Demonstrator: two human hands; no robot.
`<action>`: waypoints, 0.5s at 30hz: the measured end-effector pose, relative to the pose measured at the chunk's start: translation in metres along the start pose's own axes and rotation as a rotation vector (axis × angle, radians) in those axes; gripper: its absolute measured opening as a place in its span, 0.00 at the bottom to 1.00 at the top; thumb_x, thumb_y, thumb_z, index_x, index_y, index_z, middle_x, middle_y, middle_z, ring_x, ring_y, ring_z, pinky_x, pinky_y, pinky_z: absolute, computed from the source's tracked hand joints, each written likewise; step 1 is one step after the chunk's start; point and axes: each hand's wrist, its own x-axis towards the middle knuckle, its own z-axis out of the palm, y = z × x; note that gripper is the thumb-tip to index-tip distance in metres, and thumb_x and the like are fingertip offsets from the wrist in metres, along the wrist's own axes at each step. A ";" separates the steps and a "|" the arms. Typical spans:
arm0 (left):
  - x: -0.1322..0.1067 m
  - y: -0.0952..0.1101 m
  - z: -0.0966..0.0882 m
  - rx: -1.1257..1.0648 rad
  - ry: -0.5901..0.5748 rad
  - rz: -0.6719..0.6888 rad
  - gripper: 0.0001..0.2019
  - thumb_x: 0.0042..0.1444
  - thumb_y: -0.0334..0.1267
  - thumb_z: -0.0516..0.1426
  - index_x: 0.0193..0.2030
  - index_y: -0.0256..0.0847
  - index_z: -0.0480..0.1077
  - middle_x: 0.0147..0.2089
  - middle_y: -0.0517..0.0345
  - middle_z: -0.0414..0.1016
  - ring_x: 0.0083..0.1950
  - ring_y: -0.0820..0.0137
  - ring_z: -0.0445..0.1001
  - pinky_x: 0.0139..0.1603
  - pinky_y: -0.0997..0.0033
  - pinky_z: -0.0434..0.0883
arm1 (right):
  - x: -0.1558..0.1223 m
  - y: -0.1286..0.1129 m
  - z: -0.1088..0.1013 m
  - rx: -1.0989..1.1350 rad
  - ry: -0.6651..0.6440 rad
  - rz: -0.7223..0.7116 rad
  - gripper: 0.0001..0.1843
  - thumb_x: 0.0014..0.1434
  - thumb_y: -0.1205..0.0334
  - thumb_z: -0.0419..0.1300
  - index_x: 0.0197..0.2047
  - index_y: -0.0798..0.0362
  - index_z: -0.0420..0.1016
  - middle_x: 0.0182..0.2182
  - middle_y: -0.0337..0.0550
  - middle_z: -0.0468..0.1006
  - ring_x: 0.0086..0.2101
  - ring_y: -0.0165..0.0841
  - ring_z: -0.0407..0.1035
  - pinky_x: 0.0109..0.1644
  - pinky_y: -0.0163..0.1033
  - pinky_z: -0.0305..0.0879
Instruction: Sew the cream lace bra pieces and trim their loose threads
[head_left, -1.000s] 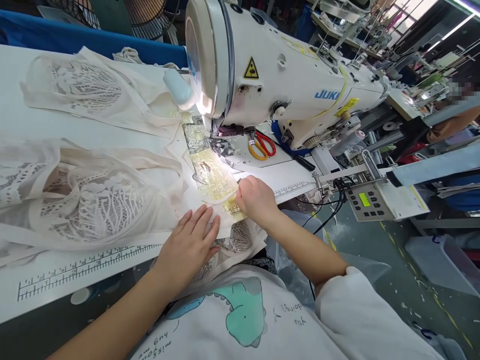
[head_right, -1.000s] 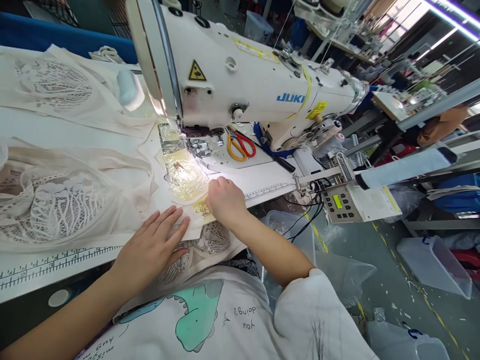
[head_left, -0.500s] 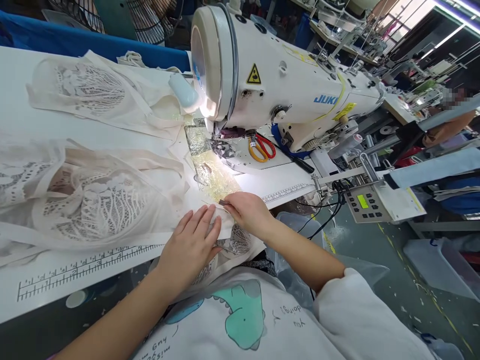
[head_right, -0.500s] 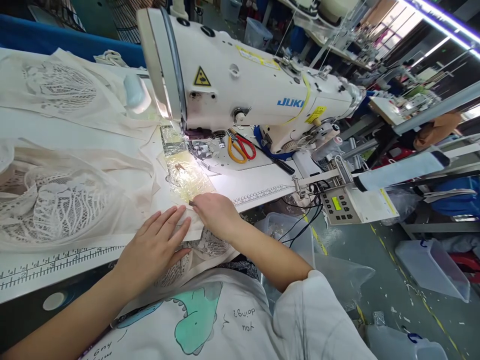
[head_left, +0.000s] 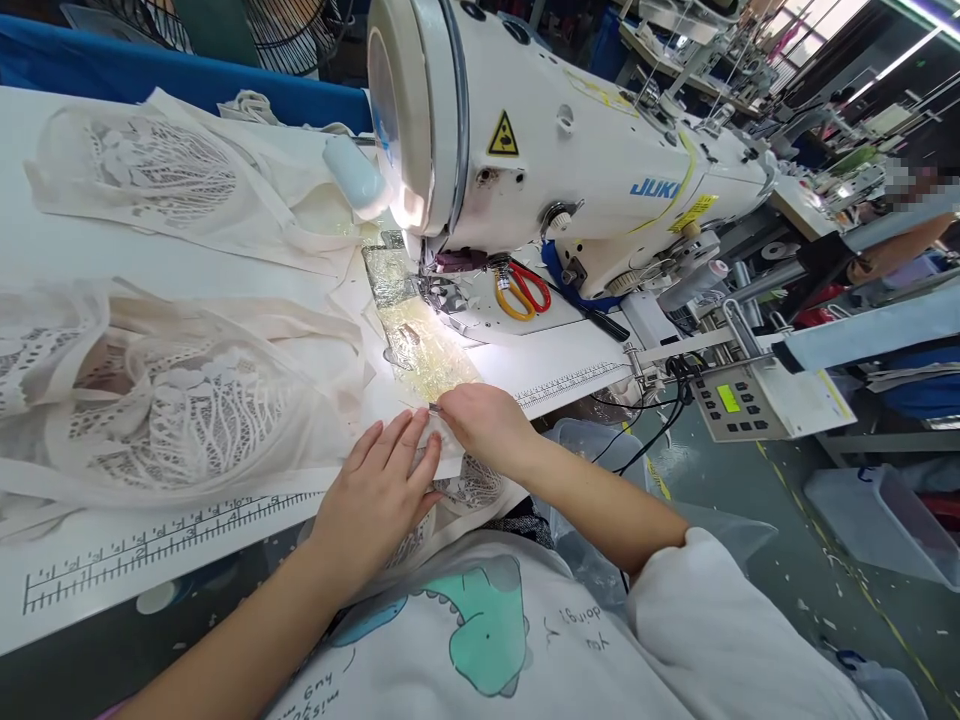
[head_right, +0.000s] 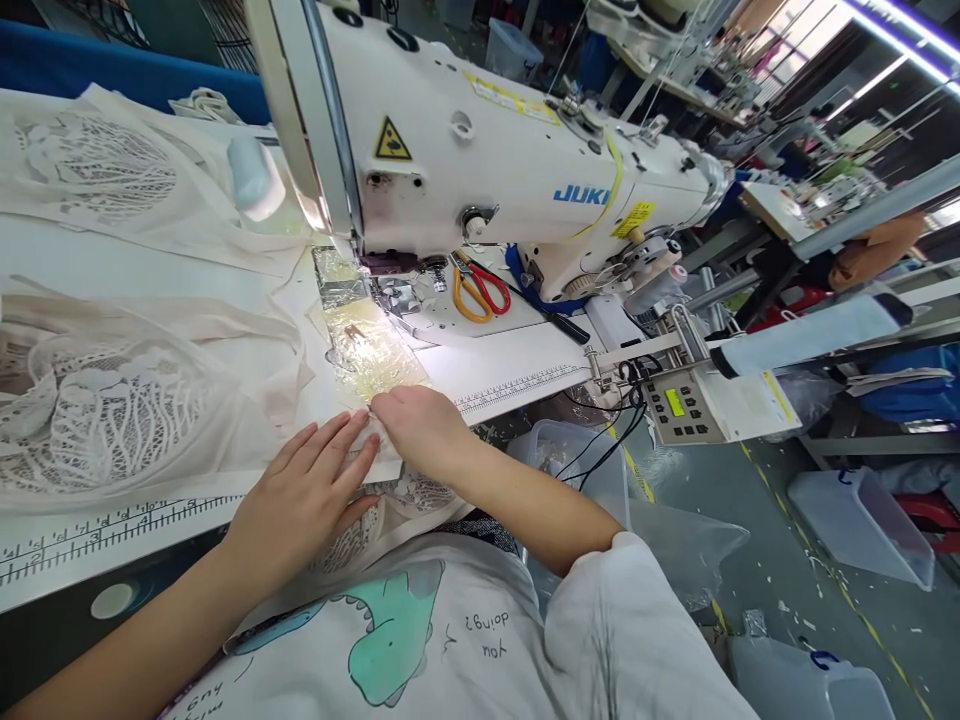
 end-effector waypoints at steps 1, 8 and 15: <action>0.000 0.000 0.000 0.004 0.000 -0.003 0.19 0.59 0.41 0.54 0.52 0.30 0.71 0.59 0.32 0.69 0.59 0.50 0.69 0.58 0.52 0.62 | 0.001 0.000 -0.002 -0.002 -0.014 -0.008 0.09 0.64 0.71 0.50 0.36 0.56 0.71 0.30 0.44 0.73 0.32 0.34 0.65 0.32 0.36 0.52; 0.001 0.002 -0.003 -0.012 -0.023 -0.041 0.19 0.59 0.41 0.54 0.52 0.32 0.71 0.60 0.36 0.69 0.60 0.51 0.68 0.59 0.53 0.62 | -0.004 -0.001 -0.029 -0.065 -0.205 -0.005 0.08 0.59 0.73 0.52 0.38 0.57 0.71 0.29 0.44 0.71 0.31 0.34 0.64 0.27 0.37 0.46; -0.003 -0.002 0.002 -0.015 0.021 -0.018 0.19 0.62 0.42 0.51 0.53 0.33 0.70 0.60 0.35 0.69 0.60 0.53 0.68 0.60 0.54 0.62 | -0.011 -0.003 -0.025 -0.071 -0.081 0.017 0.10 0.60 0.70 0.51 0.41 0.57 0.73 0.32 0.46 0.72 0.34 0.36 0.64 0.33 0.37 0.53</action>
